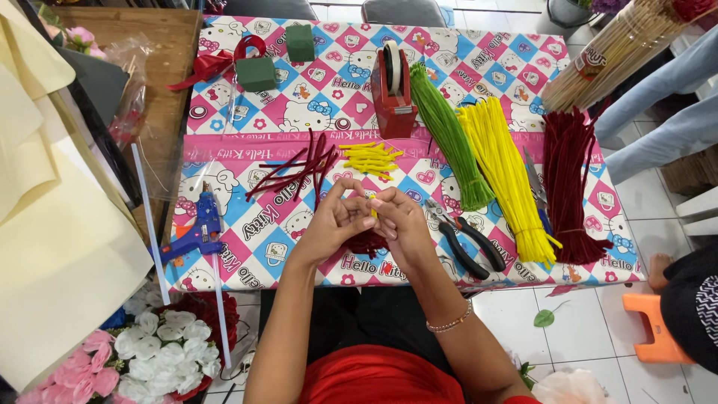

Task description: The person uses pliers to cut pipe cleaners into smaller segments and then twists the ends of several yellow pipe cleaners together by hand.

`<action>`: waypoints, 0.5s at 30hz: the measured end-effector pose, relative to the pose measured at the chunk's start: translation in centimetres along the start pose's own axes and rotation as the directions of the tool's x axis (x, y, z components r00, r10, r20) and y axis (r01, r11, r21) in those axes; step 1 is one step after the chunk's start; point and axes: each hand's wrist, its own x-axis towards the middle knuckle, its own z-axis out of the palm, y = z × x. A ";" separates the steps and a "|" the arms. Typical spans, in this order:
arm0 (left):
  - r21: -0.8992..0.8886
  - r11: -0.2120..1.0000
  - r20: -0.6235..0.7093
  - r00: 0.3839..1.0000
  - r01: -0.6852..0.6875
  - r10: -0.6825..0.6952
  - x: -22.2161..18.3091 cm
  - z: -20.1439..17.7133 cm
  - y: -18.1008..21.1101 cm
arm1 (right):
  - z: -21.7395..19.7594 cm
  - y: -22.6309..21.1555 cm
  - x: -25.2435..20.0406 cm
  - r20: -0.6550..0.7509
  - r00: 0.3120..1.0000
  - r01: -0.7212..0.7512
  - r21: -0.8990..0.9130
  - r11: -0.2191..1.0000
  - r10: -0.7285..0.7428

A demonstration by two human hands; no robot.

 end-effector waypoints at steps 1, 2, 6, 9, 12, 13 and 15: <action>-0.001 1.000 0.000 1.000 -0.003 0.003 0.2 -0.1 -0.2 | -0.1 -0.2 0.0 0.002 1.000 0.000 -0.002 1.000 0.000; -0.012 1.000 0.012 1.000 0.006 -0.005 0.4 -0.3 -0.5 | -0.2 -0.4 0.1 0.004 1.000 -0.027 0.036 0.999 0.026; 0.155 0.988 -0.011 1.000 0.000 0.001 1.1 -0.4 -1.9 | -1.2 -1.4 0.1 -0.038 0.999 0.031 -0.085 0.996 -0.034; 0.665 0.747 -0.134 0.983 -0.002 0.121 0.8 3.0 1.1 | -1.3 -5.3 -1.6 -0.107 0.918 0.280 -0.509 0.814 -0.382; 0.768 0.638 -0.161 0.948 -0.055 0.276 0.7 3.7 1.4 | -2.9 -8.3 -2.7 -0.275 0.667 0.450 -0.593 0.668 -0.693; 0.768 0.638 -0.155 0.951 -0.053 0.266 0.9 3.0 0.9 | -3.8 -7.9 -2.3 -0.286 0.663 0.444 -0.594 0.671 -0.692; 0.872 0.488 -0.186 0.895 -0.040 0.406 1.2 1.5 -0.2 | -5.8 -7.3 -1.4 -0.279 0.695 0.414 -0.599 0.686 -0.663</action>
